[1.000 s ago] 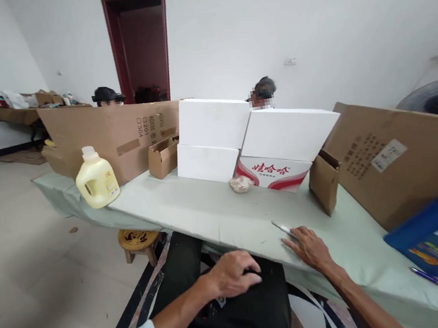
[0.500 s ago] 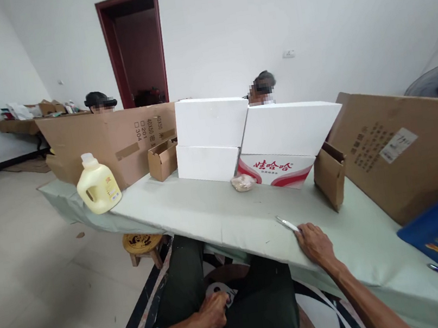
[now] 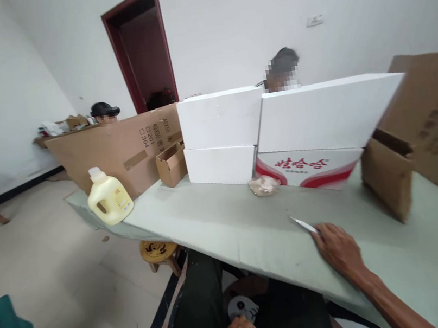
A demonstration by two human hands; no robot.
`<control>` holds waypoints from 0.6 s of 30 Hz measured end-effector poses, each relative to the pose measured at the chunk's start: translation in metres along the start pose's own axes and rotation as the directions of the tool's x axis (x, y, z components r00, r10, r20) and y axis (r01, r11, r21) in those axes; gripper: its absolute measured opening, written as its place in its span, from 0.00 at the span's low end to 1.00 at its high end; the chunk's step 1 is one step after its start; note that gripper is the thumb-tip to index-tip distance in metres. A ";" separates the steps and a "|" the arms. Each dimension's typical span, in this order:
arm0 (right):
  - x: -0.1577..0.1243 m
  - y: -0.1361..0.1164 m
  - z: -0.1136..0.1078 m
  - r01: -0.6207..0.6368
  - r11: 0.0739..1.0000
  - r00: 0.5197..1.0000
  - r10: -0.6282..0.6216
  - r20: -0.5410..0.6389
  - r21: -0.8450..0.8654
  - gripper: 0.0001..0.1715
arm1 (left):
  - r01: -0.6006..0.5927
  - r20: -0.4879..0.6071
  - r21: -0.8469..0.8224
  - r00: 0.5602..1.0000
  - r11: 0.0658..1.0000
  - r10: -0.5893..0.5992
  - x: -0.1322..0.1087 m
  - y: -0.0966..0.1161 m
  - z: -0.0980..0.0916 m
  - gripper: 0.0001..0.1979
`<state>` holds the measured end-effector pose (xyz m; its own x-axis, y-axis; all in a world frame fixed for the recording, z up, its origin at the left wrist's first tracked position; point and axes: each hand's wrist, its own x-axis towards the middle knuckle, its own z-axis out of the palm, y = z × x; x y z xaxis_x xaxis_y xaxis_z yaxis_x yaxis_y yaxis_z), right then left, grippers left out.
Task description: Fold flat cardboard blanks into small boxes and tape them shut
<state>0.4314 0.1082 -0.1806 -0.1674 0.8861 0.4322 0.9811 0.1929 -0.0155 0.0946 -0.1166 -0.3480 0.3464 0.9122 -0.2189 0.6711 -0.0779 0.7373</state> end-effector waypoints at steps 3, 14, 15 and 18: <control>0.000 0.009 0.017 0.012 1.000 0.996 -0.010 -0.089 0.018 0.22 | -0.255 -0.118 0.089 0.957 0.963 0.264 0.011 0.023 -0.049 0.14; -0.004 0.013 0.032 -0.020 0.994 0.980 0.040 -0.195 0.105 0.26 | 0.209 -0.766 0.392 0.614 0.896 0.192 0.109 0.085 -0.429 0.28; -0.004 0.014 0.033 -0.018 0.994 0.978 0.039 -0.206 0.104 0.25 | 0.258 -0.794 0.378 0.585 0.889 0.167 0.122 0.085 -0.458 0.31; -0.005 0.016 0.035 -0.001 0.994 0.975 0.024 -0.219 0.106 0.25 | 0.362 -0.821 0.352 0.562 0.863 0.099 0.155 0.079 -0.521 0.39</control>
<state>0.4450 0.1217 -0.2143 -0.1185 0.7767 0.6186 0.9654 0.2358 -0.1111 -0.1398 0.2277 0.0095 -0.2769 0.8353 0.4749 0.9356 0.1216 0.3315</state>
